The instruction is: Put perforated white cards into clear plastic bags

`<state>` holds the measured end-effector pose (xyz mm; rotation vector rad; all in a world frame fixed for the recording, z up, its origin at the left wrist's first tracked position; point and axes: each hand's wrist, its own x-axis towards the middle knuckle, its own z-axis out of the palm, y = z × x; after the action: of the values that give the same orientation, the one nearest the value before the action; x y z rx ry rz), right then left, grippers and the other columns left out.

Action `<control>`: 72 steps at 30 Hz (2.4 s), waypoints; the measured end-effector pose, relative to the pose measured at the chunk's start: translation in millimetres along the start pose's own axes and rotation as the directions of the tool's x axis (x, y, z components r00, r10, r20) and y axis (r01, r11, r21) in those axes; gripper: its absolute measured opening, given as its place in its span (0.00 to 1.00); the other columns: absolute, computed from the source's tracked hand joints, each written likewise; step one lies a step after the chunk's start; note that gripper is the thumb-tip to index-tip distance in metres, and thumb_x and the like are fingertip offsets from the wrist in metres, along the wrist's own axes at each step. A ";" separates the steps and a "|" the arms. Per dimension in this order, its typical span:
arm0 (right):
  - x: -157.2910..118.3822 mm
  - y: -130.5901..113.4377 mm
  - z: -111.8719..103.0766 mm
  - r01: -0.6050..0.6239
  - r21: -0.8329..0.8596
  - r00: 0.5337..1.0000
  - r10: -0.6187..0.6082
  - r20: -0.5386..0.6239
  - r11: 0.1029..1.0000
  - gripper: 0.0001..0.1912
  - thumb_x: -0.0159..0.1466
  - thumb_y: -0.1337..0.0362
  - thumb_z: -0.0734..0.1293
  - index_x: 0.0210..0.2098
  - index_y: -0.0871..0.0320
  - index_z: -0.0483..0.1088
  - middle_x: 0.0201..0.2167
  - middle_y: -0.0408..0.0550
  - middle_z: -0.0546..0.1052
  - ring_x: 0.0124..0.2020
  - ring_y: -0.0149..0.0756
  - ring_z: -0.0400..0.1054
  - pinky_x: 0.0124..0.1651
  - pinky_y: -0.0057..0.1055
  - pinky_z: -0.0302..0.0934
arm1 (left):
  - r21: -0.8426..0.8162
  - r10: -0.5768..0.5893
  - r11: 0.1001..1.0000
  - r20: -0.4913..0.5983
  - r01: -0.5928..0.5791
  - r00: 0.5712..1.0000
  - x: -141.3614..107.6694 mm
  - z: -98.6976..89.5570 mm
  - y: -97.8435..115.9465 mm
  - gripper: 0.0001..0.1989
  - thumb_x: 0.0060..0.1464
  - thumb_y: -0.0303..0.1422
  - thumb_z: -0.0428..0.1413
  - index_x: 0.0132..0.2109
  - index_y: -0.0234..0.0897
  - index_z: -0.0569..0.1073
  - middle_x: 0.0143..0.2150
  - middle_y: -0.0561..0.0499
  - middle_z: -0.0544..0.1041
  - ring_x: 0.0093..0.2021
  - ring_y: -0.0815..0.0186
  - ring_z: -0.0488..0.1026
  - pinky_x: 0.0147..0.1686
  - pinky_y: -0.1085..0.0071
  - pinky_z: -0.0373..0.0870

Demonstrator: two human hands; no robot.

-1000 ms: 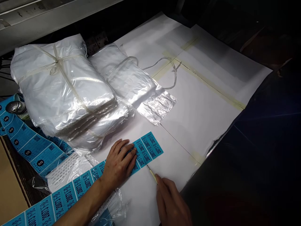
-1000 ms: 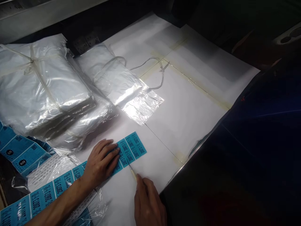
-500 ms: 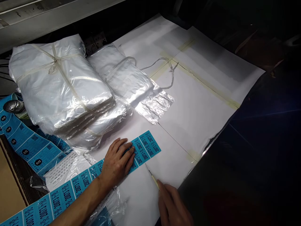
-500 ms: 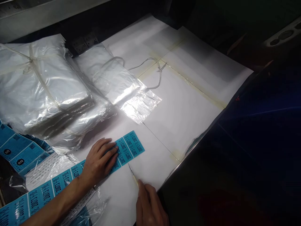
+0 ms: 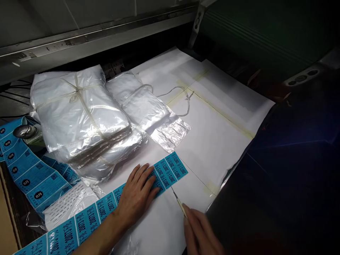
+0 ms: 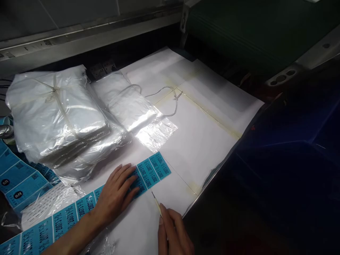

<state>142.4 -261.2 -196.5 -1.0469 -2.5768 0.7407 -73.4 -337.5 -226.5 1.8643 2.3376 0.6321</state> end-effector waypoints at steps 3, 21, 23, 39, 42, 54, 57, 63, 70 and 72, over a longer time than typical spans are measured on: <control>20.6 -7.9 11.4 0.057 0.037 0.998 -0.058 0.028 0.998 0.19 0.67 0.67 0.57 0.55 0.58 0.66 0.40 0.53 0.74 0.39 0.34 0.73 0.40 0.25 0.70 | -0.022 0.014 1.000 -0.033 -0.015 0.999 -12.2 -4.1 -4.2 0.13 0.56 0.26 0.55 0.49 0.34 0.71 0.52 0.43 0.73 0.59 0.55 0.62 0.60 0.49 0.60; 41.7 -36.7 61.2 0.018 0.015 0.997 -0.019 0.070 1.000 0.19 0.68 0.65 0.55 0.56 0.57 0.65 0.42 0.54 0.74 0.42 0.38 0.73 0.36 0.29 0.71 | -0.035 -0.028 0.999 0.047 0.030 0.998 -21.1 -3.8 -13.1 0.16 0.57 0.29 0.53 0.53 0.36 0.69 0.55 0.46 0.72 0.60 0.57 0.61 0.61 0.50 0.59; 41.2 -36.5 61.2 0.026 0.001 0.997 -0.026 0.067 1.000 0.19 0.68 0.65 0.55 0.56 0.57 0.65 0.42 0.53 0.74 0.42 0.38 0.73 0.35 0.29 0.71 | -0.043 -0.032 0.998 0.051 0.034 0.998 -20.9 -3.8 -13.5 0.16 0.58 0.29 0.53 0.53 0.36 0.69 0.55 0.47 0.73 0.60 0.57 0.61 0.61 0.50 0.59; 37.8 -32.7 62.6 0.043 -0.005 0.996 -0.042 0.075 0.999 0.19 0.67 0.67 0.56 0.57 0.58 0.64 0.43 0.55 0.74 0.43 0.38 0.72 0.37 0.30 0.70 | -0.059 -0.029 0.998 0.056 0.033 0.998 -23.7 -3.4 -14.9 0.16 0.58 0.29 0.53 0.53 0.36 0.69 0.55 0.47 0.72 0.60 0.57 0.61 0.61 0.50 0.58; 38.6 -34.7 59.8 0.039 -0.028 0.995 -0.036 0.090 0.999 0.19 0.68 0.66 0.56 0.57 0.58 0.64 0.42 0.55 0.74 0.41 0.38 0.72 0.35 0.29 0.70 | -0.061 -0.029 0.998 0.060 0.033 0.998 -23.6 -3.1 -15.1 0.15 0.58 0.29 0.53 0.53 0.36 0.70 0.55 0.47 0.72 0.60 0.57 0.60 0.61 0.51 0.58; 27.7 -32.3 53.5 0.022 -0.063 0.994 -0.015 0.105 0.998 0.19 0.68 0.66 0.55 0.56 0.58 0.65 0.40 0.54 0.74 0.37 0.37 0.72 0.29 0.27 0.68 | -0.069 -0.046 0.996 0.078 0.051 0.996 -22.7 -2.9 -15.1 0.14 0.58 0.30 0.53 0.52 0.36 0.70 0.55 0.48 0.72 0.61 0.58 0.60 0.62 0.52 0.56; 26.6 -31.5 51.7 0.028 -0.076 0.994 -0.020 0.108 0.997 0.19 0.68 0.66 0.54 0.56 0.58 0.66 0.39 0.54 0.75 0.36 0.37 0.73 0.28 0.27 0.67 | -0.067 -0.046 0.996 0.077 0.051 0.996 -22.3 -2.8 -15.3 0.14 0.58 0.30 0.53 0.52 0.36 0.70 0.55 0.48 0.72 0.61 0.58 0.60 0.62 0.52 0.56; 22.2 -28.3 50.2 0.036 -0.108 0.995 -0.025 0.097 0.993 0.19 0.68 0.66 0.54 0.56 0.58 0.66 0.40 0.54 0.75 0.35 0.37 0.74 0.27 0.27 0.68 | -0.069 -0.046 0.996 0.088 0.052 0.995 -21.7 -3.6 -15.3 0.14 0.58 0.30 0.52 0.51 0.37 0.70 0.55 0.48 0.72 0.61 0.58 0.60 0.63 0.53 0.55; 9.5 -22.6 47.1 0.053 -0.128 0.996 -0.042 0.083 0.990 0.18 0.68 0.66 0.55 0.54 0.59 0.67 0.41 0.55 0.75 0.37 0.37 0.74 0.30 0.27 0.70 | -0.069 -0.041 0.997 0.086 0.047 0.995 -22.1 -2.6 -16.0 0.13 0.58 0.30 0.52 0.51 0.37 0.71 0.55 0.48 0.72 0.61 0.58 0.60 0.63 0.53 0.56; 7.9 -22.2 46.3 0.057 -0.131 0.996 -0.047 0.082 0.990 0.18 0.68 0.66 0.55 0.54 0.59 0.68 0.42 0.55 0.75 0.37 0.37 0.74 0.30 0.27 0.70 | -0.067 -0.036 0.997 0.087 0.042 0.996 -22.6 -2.3 -16.5 0.14 0.58 0.30 0.52 0.51 0.37 0.70 0.55 0.48 0.72 0.61 0.58 0.60 0.63 0.53 0.56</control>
<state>104.8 -285.8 -222.7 -1.0028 -2.7428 0.6153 -83.5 -362.4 -234.6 1.7757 2.2634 0.6070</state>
